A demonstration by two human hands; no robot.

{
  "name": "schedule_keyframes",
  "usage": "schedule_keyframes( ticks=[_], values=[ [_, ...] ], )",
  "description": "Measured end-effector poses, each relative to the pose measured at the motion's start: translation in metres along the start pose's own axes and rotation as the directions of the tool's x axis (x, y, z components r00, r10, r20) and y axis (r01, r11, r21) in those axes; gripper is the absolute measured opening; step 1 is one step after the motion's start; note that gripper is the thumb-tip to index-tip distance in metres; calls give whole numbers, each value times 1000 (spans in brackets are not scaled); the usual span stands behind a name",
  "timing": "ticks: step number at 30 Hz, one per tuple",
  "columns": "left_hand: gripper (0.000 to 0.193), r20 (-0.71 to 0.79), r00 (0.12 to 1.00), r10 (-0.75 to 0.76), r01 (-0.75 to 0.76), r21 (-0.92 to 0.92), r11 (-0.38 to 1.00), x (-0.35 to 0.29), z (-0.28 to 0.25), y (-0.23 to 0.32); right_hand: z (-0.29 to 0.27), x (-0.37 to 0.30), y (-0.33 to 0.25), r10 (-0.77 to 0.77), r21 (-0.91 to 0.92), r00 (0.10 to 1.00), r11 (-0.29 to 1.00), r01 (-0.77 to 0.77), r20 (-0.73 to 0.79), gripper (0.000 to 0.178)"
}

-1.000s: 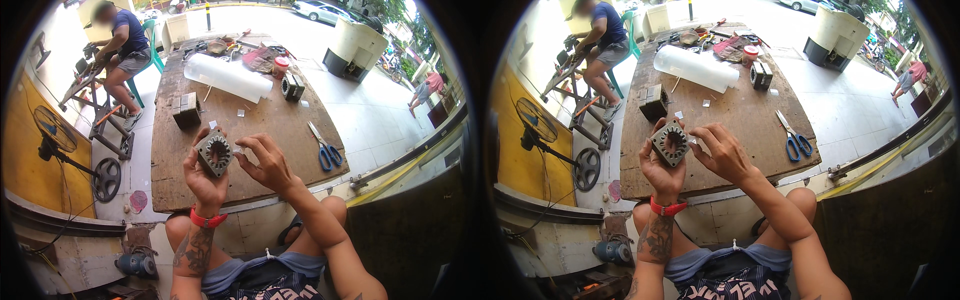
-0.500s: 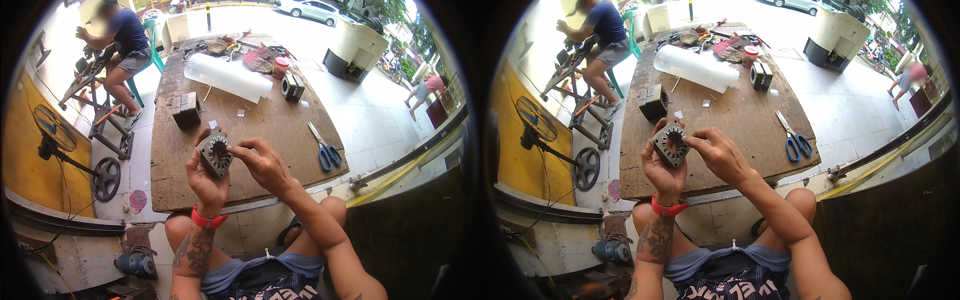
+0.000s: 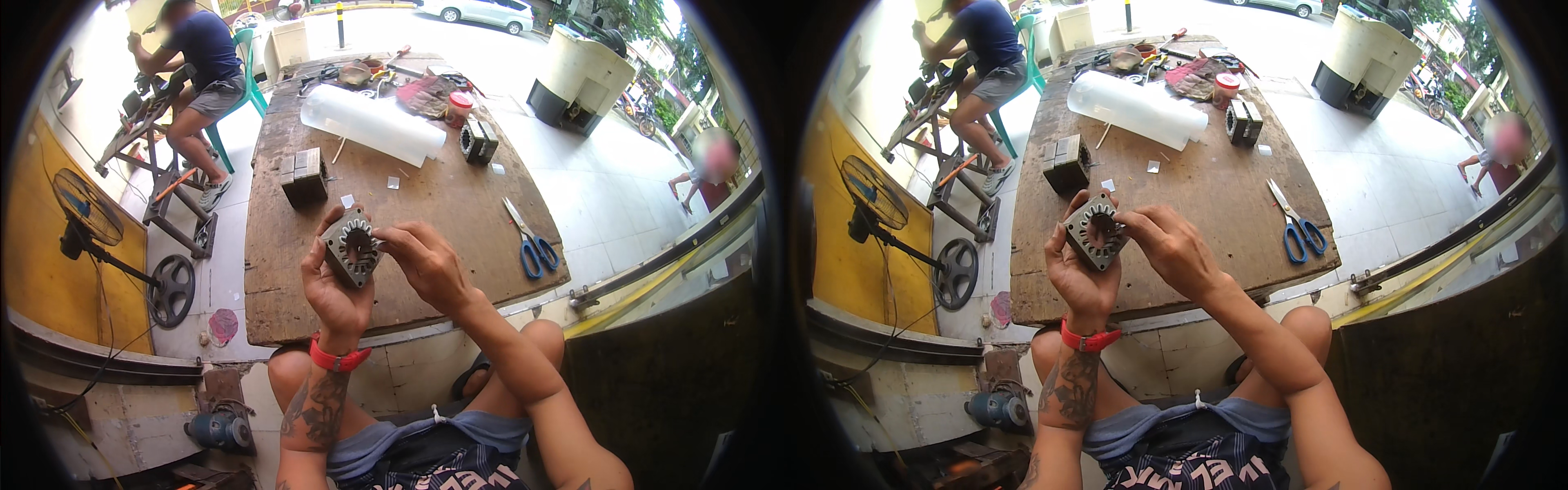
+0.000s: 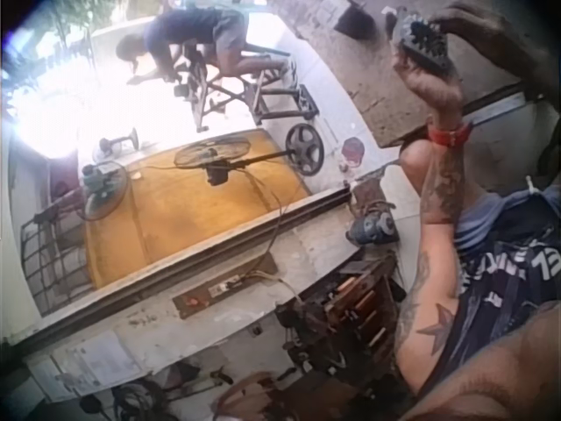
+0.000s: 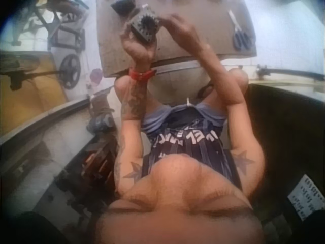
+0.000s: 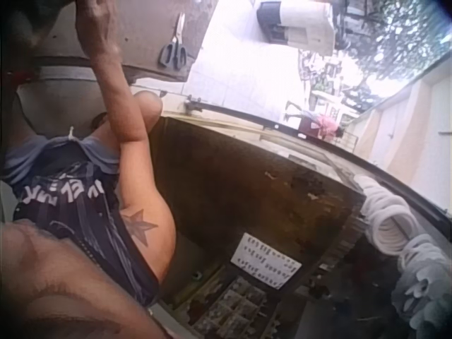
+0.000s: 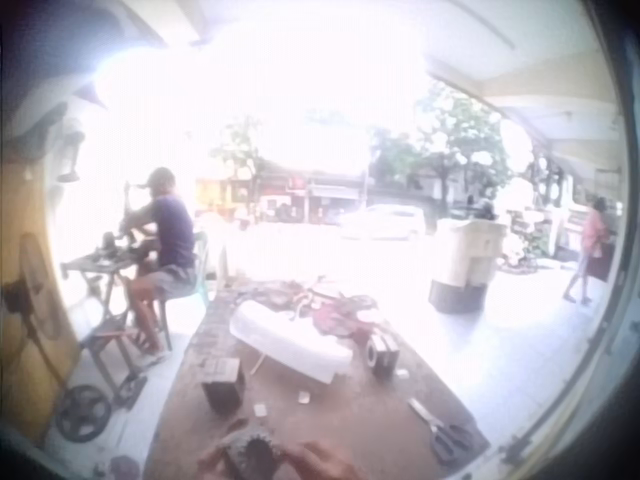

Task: The person cuts strips of white tape with scissors and places them into the slots of a stator component. They repeat this process, cutting tape and inserting it into the stator while seated at a workbench.

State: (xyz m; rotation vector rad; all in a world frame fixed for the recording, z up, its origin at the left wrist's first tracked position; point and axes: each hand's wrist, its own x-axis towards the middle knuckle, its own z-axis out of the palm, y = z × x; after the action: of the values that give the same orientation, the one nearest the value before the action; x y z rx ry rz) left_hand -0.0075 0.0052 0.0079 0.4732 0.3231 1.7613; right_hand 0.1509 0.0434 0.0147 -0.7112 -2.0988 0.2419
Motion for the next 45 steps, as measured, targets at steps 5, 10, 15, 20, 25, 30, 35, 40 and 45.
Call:
schedule_keyframes(
  ticks=[5, 10, 15, 20, 25, 30, 35, 40, 45],
  values=[
    [55, -8, 1000, -17, 16, -98, 995, 2, -2, 0, 20, -5, -8, 141, 142, 986, 981, -128, -86, 32],
    [58, -122, 992, -44, 20, -191, 981, 10, -11, 8, 22, -3, -6, 4, -65, 999, 998, -7, -34, 31],
    [64, -200, 977, -73, 33, -199, 979, 18, -20, 24, 22, 43, 77, 430, -172, 902, 887, -429, -30, 21],
    [70, -104, 987, -123, 93, -258, 962, 22, -20, 35, 49, 55, 138, 462, -408, 886, 804, -432, -29, 23],
    [78, 40, 985, -168, 173, -181, 968, 20, -14, 38, 36, 54, 107, 517, -121, 856, 848, -515, -21, 22],
    [76, 3, 988, -153, 149, -220, 964, 10, -5, 27, 2, 12, 24, 317, 229, 946, 927, -296, -62, 27],
    [74, 130, 987, -94, 109, -117, 987, -2, 3, 8, -11, 3, -13, 37, 55, 995, 998, -32, -95, 33],
    [81, 159, 987, 25, -43, 109, 993, -7, 8, -7, -19, 8, -15, -93, -117, 986, 990, 77, -139, 32],
    [82, 168, 984, 67, -96, 168, 981, -8, 8, -8, -14, 1, -12, -95, -142, 993, 986, 84, -72, 30]
  ],
)
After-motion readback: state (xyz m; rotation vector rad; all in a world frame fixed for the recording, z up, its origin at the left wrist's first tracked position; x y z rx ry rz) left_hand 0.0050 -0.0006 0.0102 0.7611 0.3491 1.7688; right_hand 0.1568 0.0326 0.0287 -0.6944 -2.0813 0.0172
